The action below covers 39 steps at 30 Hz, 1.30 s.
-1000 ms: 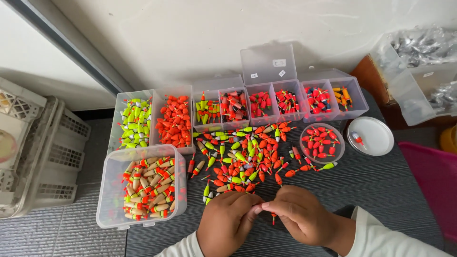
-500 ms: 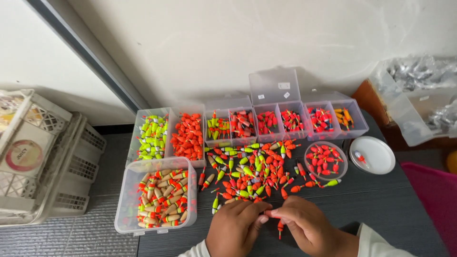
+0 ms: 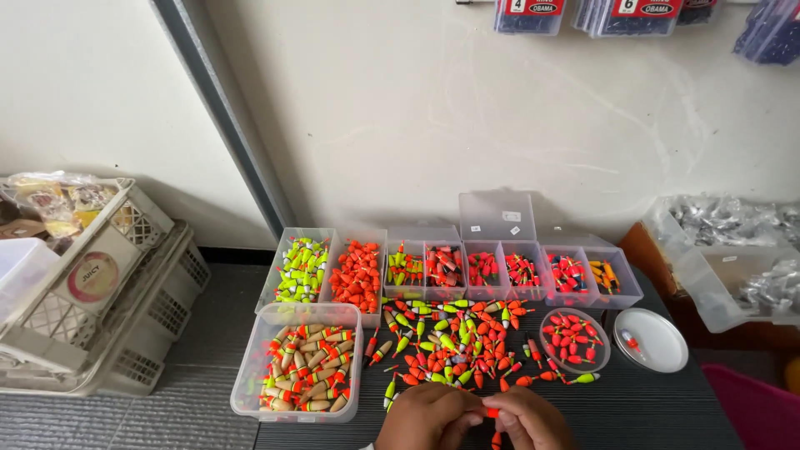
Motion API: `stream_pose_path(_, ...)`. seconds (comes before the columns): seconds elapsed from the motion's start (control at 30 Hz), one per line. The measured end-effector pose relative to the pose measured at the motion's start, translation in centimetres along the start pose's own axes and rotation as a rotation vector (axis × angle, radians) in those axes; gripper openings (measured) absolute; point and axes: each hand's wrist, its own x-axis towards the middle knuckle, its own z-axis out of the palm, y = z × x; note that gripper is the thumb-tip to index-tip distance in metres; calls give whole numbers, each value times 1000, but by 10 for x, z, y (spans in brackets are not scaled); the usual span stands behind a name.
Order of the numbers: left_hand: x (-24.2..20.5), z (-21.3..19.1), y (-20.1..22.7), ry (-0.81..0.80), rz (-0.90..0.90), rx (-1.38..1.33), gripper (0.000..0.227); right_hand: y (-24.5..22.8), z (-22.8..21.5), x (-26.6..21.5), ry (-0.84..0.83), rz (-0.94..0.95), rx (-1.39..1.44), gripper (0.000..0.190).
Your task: Assembling fishing floats by manually inserting stems into float bodies.
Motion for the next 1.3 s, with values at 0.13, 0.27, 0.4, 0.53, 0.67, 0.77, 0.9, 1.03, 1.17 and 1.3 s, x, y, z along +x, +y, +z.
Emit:
stream_pose_path(0.13, 2, 0, 0, 52, 58, -8, 7, -1, 0, -1, -37, 113, 34, 36)
stream_pose_path(0.27, 0, 4, 0, 146, -18, 33, 9, 4, 3, 5, 101, 217, 94, 22)
stream_pose_path(0.4, -3, 6, -3, 188, -52, 13, 11, -19, -9, 24, -68, 101, 3, 29)
stream_pose_path(0.53, -3, 5, -1, 238, -63, -5, 12, -25, -9, 29, -114, 101, 36, 31)
stream_pose_path(0.67, -4, 0, 5, 256, -144, 57, 19, -26, -12, 38, -155, 55, 32, 30)
stream_pose_path(0.77, -7, 5, 1, 190, -256, 45, 25, -30, -15, 44, -187, -84, 0, 25)
stream_pose_path(0.9, -10, 10, -5, 222, -319, 50, 16, -32, -16, 51, -272, 12, -29, 29)
stream_pose_path(1.03, 1, -1, 7, 252, -423, 83, 21, -42, -15, 87, -297, 51, -166, 24)
stream_pose_path(1.17, 5, -5, 18, 257, -510, 110, 56, -60, -12, 164, -228, 110, -414, 20)
stream_pose_path(1.3, 2, -3, 16, 189, -343, 113, 52, -38, 10, 223, -408, 109, -599, 28)
